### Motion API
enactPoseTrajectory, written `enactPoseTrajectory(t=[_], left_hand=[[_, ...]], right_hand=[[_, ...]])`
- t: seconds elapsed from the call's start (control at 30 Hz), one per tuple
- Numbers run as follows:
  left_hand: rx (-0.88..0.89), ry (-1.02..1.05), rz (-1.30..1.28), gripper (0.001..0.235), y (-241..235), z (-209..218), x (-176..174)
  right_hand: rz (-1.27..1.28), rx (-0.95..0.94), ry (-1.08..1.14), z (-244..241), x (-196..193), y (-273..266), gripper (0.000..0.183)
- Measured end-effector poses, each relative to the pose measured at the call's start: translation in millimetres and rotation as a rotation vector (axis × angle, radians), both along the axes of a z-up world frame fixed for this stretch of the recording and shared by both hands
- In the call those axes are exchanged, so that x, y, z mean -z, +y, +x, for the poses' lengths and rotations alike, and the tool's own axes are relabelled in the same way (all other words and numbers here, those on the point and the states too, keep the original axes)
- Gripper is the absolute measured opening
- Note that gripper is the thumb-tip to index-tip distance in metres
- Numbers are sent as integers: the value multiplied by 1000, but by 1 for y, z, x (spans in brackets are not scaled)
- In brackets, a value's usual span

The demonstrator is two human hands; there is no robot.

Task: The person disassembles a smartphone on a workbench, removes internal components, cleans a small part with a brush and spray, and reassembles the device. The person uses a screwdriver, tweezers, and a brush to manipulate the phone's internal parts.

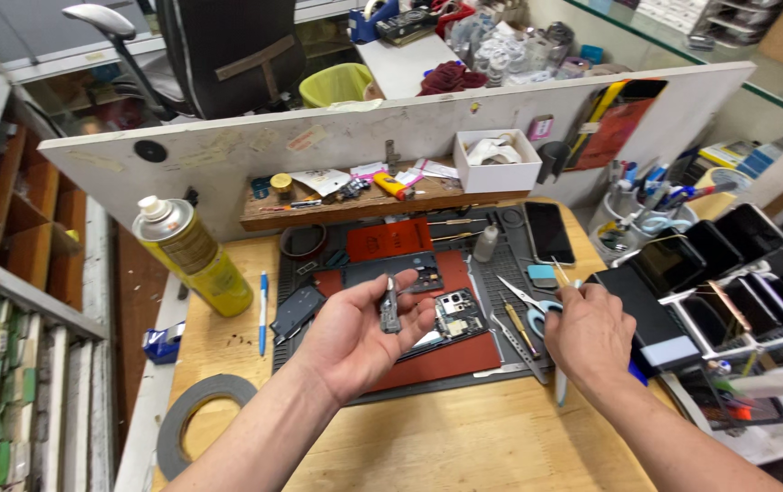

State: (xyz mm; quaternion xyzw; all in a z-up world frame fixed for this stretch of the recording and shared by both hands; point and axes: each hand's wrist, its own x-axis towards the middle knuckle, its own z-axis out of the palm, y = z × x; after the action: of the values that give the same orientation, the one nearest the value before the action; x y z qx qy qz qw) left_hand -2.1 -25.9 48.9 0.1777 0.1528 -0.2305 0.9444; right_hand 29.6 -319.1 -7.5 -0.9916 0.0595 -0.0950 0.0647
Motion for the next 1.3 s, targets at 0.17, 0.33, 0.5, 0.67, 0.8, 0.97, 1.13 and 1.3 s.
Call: enactPoseTrajectory(t=[0.17, 0.33, 0.5, 0.67, 0.8, 0.97, 1.13, 1.3], left_hand=[[3, -6, 428, 34, -21, 5, 7], [-2, 5, 481, 27, -29, 7, 6], [-72, 133, 501, 20, -34, 11, 5], [-141, 206, 552, 19, -32, 11, 14], [-228, 272, 531, 18, -22, 11, 28], [-318, 368, 523, 19, 0, 12, 40], [-396, 405, 518, 19, 16, -3, 36], [-423, 363, 551, 17, 23, -22, 27]], right_hand=[[-17, 98, 230, 2, 2, -18, 40], [-48, 142, 416, 16, -8, -21, 36], [3, 193, 579, 26, -14, -25, 37], [-197, 48, 676, 20, -15, -25, 67], [-161, 62, 599, 10, -31, -28, 51], [-99, 133, 612, 13, -63, -38, 64], [-34, 88, 522, 18, -96, -48, 48], [365, -77, 568, 10, -117, -21, 49]])
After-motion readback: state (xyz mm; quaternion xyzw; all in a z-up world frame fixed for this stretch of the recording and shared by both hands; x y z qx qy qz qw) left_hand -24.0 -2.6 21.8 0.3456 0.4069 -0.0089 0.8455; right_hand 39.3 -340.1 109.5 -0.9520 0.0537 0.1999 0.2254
